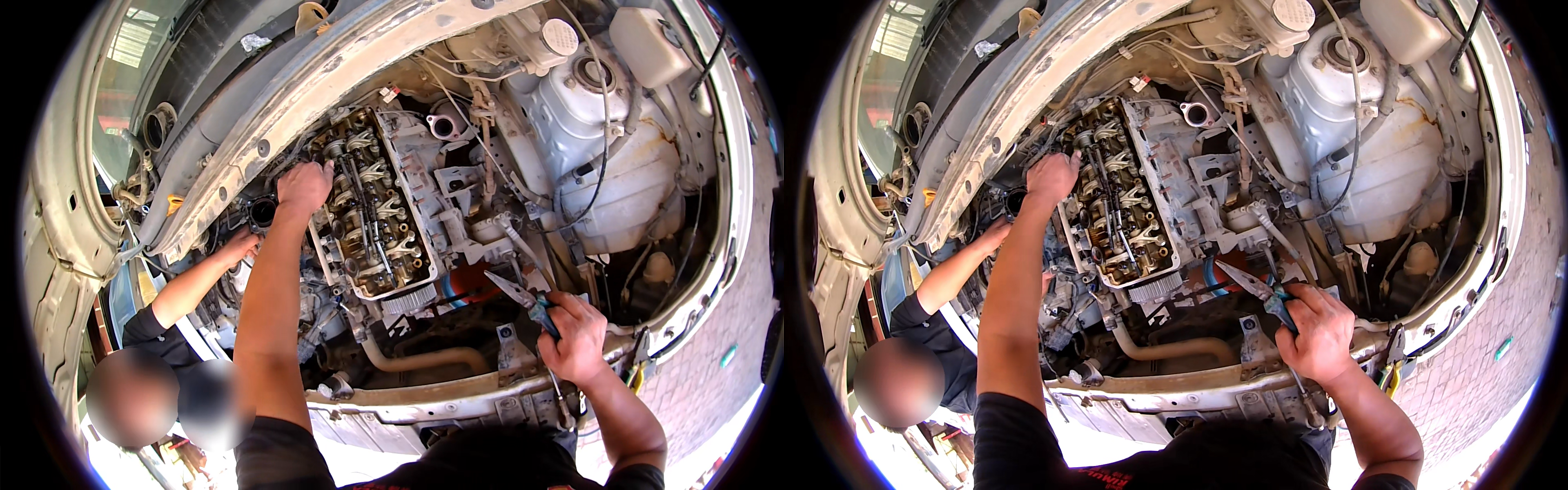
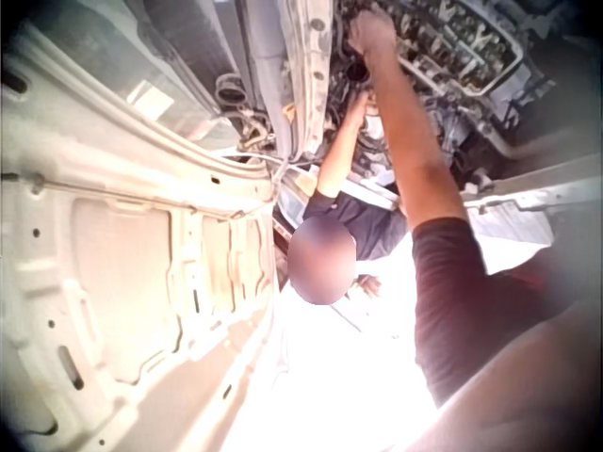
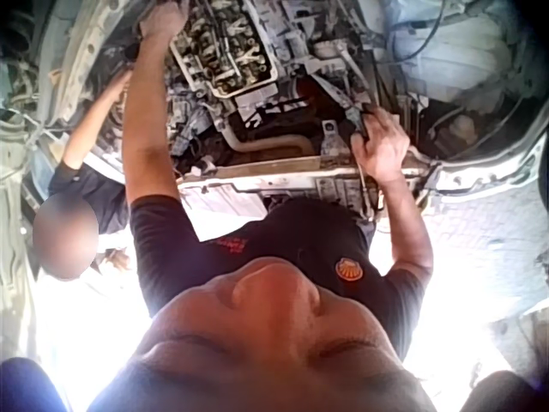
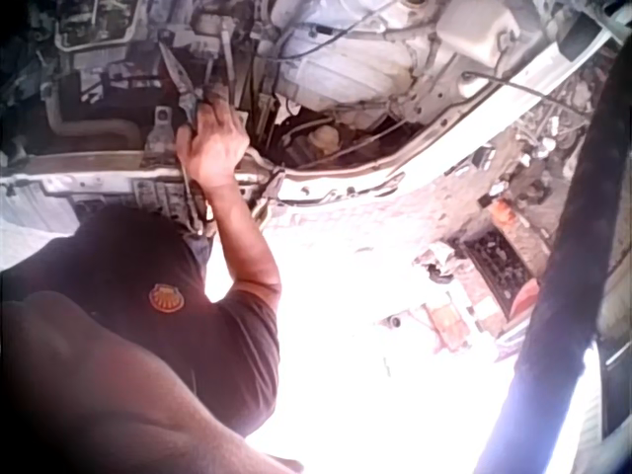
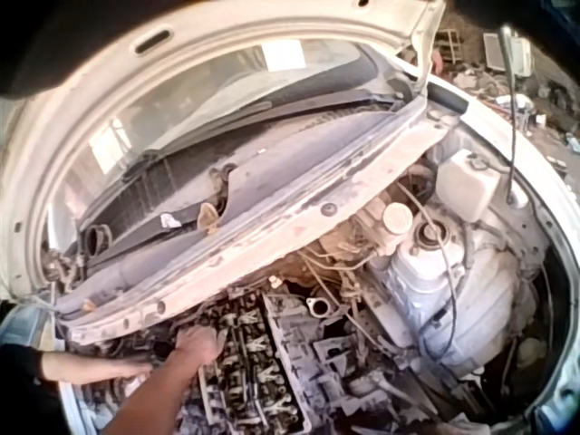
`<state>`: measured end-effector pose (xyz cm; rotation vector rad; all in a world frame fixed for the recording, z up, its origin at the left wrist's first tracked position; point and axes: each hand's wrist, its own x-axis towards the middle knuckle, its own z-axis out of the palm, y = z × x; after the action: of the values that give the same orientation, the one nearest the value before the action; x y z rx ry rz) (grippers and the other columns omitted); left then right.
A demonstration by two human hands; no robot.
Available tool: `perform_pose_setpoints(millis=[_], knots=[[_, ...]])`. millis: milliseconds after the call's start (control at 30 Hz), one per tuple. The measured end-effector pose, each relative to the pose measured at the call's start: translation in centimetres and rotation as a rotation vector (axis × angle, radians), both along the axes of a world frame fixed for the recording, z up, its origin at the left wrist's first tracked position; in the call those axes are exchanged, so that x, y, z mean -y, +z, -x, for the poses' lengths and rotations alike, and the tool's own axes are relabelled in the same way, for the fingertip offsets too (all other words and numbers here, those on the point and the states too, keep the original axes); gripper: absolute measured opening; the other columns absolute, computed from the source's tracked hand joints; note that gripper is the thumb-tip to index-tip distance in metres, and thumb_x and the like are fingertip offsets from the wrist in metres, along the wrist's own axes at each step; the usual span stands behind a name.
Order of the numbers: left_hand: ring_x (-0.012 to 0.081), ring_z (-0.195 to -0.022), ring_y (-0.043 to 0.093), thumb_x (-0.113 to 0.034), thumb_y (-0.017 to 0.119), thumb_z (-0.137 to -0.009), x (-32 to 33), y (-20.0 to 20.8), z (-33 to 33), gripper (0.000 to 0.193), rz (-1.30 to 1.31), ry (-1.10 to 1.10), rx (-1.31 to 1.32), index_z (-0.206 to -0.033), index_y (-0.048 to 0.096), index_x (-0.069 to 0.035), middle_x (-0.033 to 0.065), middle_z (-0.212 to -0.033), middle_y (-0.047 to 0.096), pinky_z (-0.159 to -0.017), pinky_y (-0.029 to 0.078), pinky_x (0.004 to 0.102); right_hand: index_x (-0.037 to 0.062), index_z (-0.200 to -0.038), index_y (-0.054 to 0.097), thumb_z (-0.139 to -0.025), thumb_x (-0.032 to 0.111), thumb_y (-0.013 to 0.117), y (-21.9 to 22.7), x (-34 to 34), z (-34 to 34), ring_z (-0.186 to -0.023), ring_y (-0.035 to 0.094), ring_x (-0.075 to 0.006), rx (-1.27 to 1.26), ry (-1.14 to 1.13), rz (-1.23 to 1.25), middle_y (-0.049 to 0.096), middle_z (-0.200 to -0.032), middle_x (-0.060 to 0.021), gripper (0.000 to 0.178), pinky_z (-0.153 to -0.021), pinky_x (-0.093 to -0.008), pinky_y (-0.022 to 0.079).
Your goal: The person works on a car engine with the hood open, using a screwdriver and pliers to manipulate components within the engine bay. Another person assists by holding parts steady. The recorder uses tools to adjust and remove parts from the engine.
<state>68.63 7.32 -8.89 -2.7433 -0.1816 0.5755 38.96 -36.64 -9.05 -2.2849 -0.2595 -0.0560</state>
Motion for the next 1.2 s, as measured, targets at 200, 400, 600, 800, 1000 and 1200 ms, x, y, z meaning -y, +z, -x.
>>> perform_pose_setpoints(millis=[200, 400, 600, 800, 1000, 1200], knots=[[0.0418, -0.118, 0.071, -0.050, 0.047, -0.109, -0.7, -0.6, 0.3, 0.059, 0.025, -0.087, 0.067, -0.114, 0.078, 0.000, 0.0223, -0.121, 0.077, -0.104, 0.055, 0.0536, 0.0024, -0.089, 0.069, -0.067, 0.008, 0.069, -0.1, 0.0, 0.0, -0.084, 0.071, -0.0379, 0.008, 0.001, 0.000, 0.075, -0.109, -0.0161, 0.022, -0.075, -0.0455, 0.058], [0.0424, -0.120, 0.070, -0.051, 0.045, -0.110, 0.7, 0.1, 0.1, 0.061, -0.009, -0.067, 0.014, -0.114, 0.079, 0.000, 0.0234, -0.124, 0.076, -0.106, 0.054, 0.0535, 0.0024, -0.089, 0.069, -0.067, 0.009, 0.070, -0.1, 0.2, -0.1, -0.085, 0.071, -0.0380, 0.006, 0.001, -0.003, 0.075, -0.110, -0.0165, 0.023, -0.074, -0.0458, 0.059], [0.0412, -0.124, 0.070, -0.047, 0.046, -0.109, 1.1, 0.5, -0.2, 0.058, -0.024, 0.001, -0.017, -0.118, 0.079, -0.001, 0.0244, -0.131, 0.074, -0.106, 0.055, 0.0528, 0.0021, -0.089, 0.069, -0.067, 0.010, 0.071, -0.1, 0.1, 0.0, -0.085, 0.071, -0.0383, 0.007, -0.001, -0.002, 0.075, -0.110, -0.0163, 0.023, -0.075, -0.0458, 0.059], [0.0405, -0.123, 0.071, -0.051, 0.048, -0.108, 0.3, -0.4, -0.1, 0.061, -0.022, -0.002, -0.003, -0.117, 0.080, 0.000, 0.0237, -0.131, 0.074, -0.106, 0.055, 0.0517, 0.0022, -0.089, 0.069, -0.066, 0.010, 0.071, -0.1, 0.1, 0.0, -0.085, 0.071, -0.0380, 0.001, 0.001, 0.002, 0.074, -0.109, -0.0162, 0.024, -0.075, -0.0457, 0.059], [0.0413, -0.123, 0.071, -0.053, 0.048, -0.107, 1.6, 0.0, 0.1, 0.063, -0.031, -0.036, 0.046, -0.114, 0.080, 0.001, 0.0239, -0.127, 0.076, -0.108, 0.054, 0.0517, 0.0022, -0.089, 0.069, -0.066, 0.010, 0.070, -0.2, 0.2, -0.1, -0.084, 0.071, -0.0378, 0.012, -0.002, 0.012, 0.074, -0.109, -0.0160, 0.024, -0.074, -0.0456, 0.058], [0.0383, -0.129, 0.068, -0.052, 0.048, -0.106, 1.5, 0.2, -0.6, 0.062, -0.012, 0.084, -0.021, -0.123, 0.079, -0.002, 0.0201, -0.135, 0.074, -0.111, 0.053, 0.0485, 0.0022, -0.089, 0.069, -0.067, 0.011, 0.070, -0.2, 0.1, 0.0, -0.083, 0.070, -0.0376, 0.006, -0.006, 0.013, 0.074, -0.109, -0.0157, 0.023, -0.074, -0.0458, 0.058]])
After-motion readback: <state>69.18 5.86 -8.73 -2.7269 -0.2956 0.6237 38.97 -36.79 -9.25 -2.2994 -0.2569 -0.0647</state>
